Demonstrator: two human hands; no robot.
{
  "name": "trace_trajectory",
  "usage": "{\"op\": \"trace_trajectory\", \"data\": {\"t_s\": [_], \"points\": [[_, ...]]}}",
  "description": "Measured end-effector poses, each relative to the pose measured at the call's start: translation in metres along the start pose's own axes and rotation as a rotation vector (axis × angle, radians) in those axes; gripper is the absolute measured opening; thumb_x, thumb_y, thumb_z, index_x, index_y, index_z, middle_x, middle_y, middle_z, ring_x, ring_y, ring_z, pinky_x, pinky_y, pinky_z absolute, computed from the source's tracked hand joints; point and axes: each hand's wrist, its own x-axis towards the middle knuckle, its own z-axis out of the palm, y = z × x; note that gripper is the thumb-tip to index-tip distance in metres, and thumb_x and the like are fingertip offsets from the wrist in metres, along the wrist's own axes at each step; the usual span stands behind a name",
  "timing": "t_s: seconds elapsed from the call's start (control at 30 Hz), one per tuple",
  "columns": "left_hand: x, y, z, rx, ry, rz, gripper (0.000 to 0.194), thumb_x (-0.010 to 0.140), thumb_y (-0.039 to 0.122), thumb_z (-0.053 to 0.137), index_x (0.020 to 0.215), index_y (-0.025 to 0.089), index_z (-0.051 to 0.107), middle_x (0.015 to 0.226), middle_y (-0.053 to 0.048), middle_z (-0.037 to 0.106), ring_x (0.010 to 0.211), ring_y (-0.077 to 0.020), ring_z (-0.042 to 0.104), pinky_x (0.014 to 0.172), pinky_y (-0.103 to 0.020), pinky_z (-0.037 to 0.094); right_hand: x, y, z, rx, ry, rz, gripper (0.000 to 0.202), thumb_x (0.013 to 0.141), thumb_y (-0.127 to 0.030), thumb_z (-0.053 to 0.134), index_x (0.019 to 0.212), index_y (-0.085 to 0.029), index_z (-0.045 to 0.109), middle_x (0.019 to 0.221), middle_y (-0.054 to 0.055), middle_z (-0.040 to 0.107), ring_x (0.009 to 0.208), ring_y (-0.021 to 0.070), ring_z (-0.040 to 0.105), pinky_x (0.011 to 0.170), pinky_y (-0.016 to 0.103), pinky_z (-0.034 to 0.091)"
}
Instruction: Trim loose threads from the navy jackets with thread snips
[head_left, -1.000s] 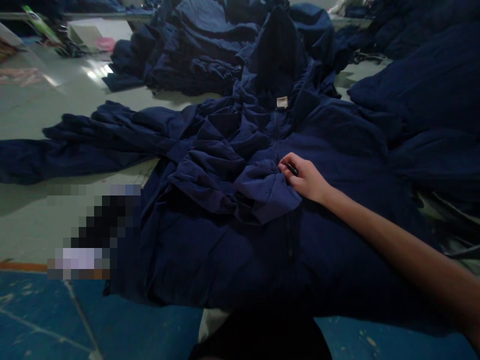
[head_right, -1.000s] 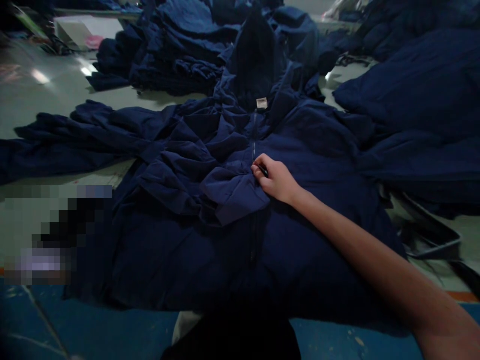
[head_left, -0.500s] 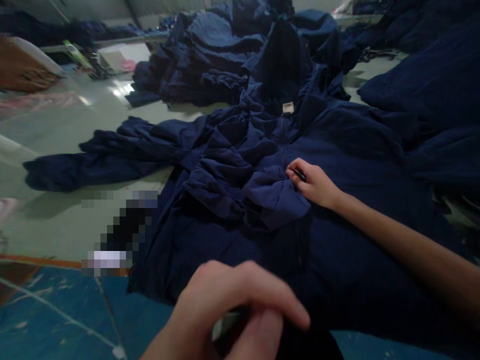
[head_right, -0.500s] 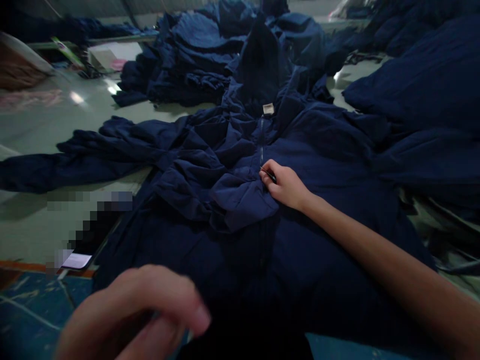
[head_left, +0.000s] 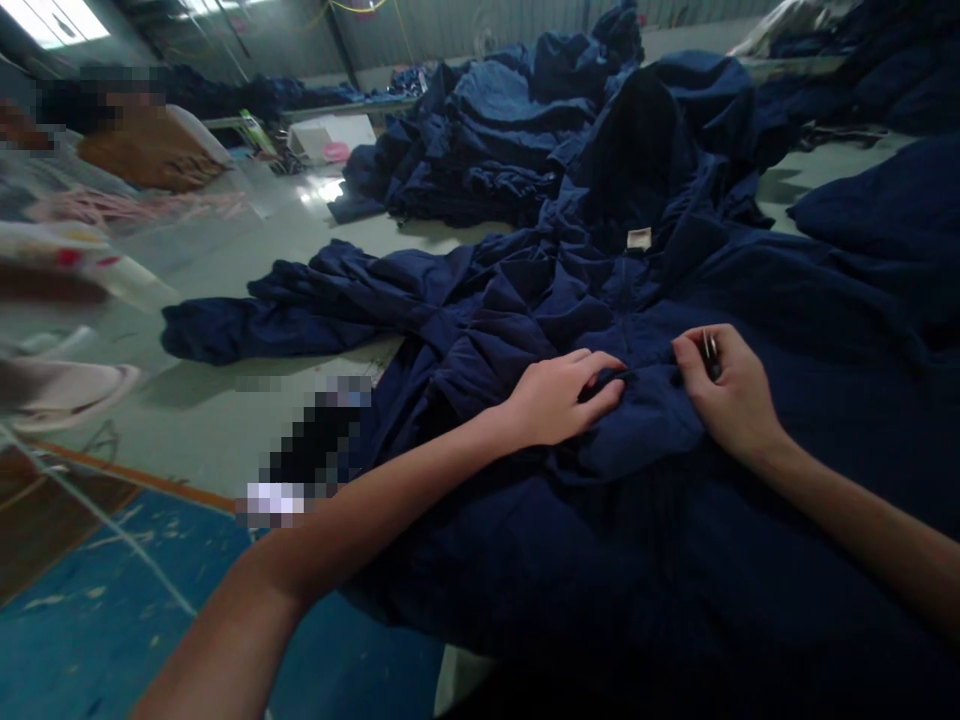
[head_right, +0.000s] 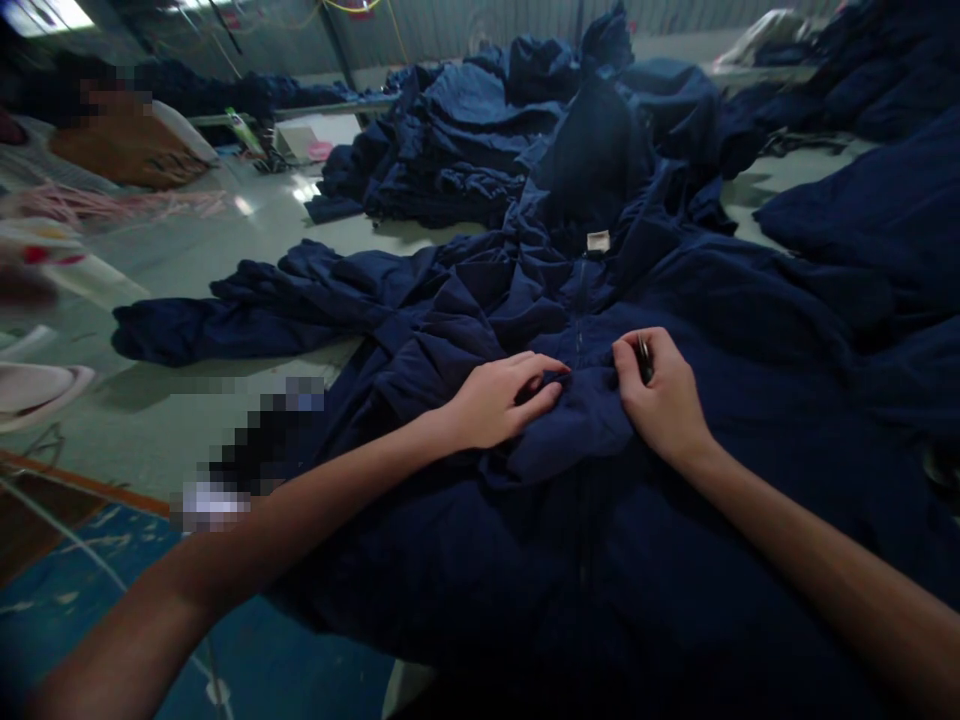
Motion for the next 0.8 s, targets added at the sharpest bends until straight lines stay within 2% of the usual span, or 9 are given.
{"op": "trace_trajectory", "data": {"t_s": [0.2,0.33,0.6,0.8], "points": [[-0.0072,0.0007,0.0031,-0.037,-0.003,-0.043,0.034,0.107,0.038,0.049,0.129,0.018,0.066,0.112,-0.007,0.076,0.099,-0.0212,0.072,0.088,-0.033,0.056,0.0014,-0.0041,0.0014,-0.037,-0.056,0.08,0.033,0.085,-0.057,0.058,0.085,-0.024,0.058,0.073,0.005,0.059,0.063,0.0228,0.053,0.059,0.037,0.044],[-0.0071,0.0004,0.0018,-0.048,-0.013,-0.051,0.035,0.108,0.039,0.049,0.129,0.017,0.067,0.115,-0.008,0.076,0.099,-0.0218,0.073,0.088,-0.034,0.057,0.0017,-0.0052,-0.0003,-0.045,-0.097,0.115,0.032,0.081,-0.055,0.058,0.085,-0.023,0.06,0.074,0.008,0.062,0.064,0.0246,0.056,0.06,0.038,0.045],[-0.0086,-0.0012,0.0038,-0.058,-0.011,-0.05,0.035,0.108,0.04,0.049,0.13,0.018,0.066,0.117,-0.008,0.076,0.103,-0.0228,0.073,0.093,-0.036,0.057,0.0025,-0.0004,0.0015,-0.038,-0.14,0.121,0.034,0.08,-0.059,0.062,0.085,-0.025,0.059,0.077,0.01,0.066,0.069,0.0276,0.061,0.063,0.04,0.05],[-0.0088,-0.0014,0.0039,-0.046,0.002,-0.04,0.035,0.108,0.039,0.049,0.129,0.017,0.067,0.113,-0.008,0.076,0.1,-0.0227,0.074,0.087,-0.034,0.057,0.0031,-0.0015,0.0017,-0.052,-0.185,0.116,0.032,0.078,-0.056,0.06,0.086,-0.025,0.063,0.081,0.011,0.069,0.073,0.03,0.063,0.069,0.044,0.053]]}}
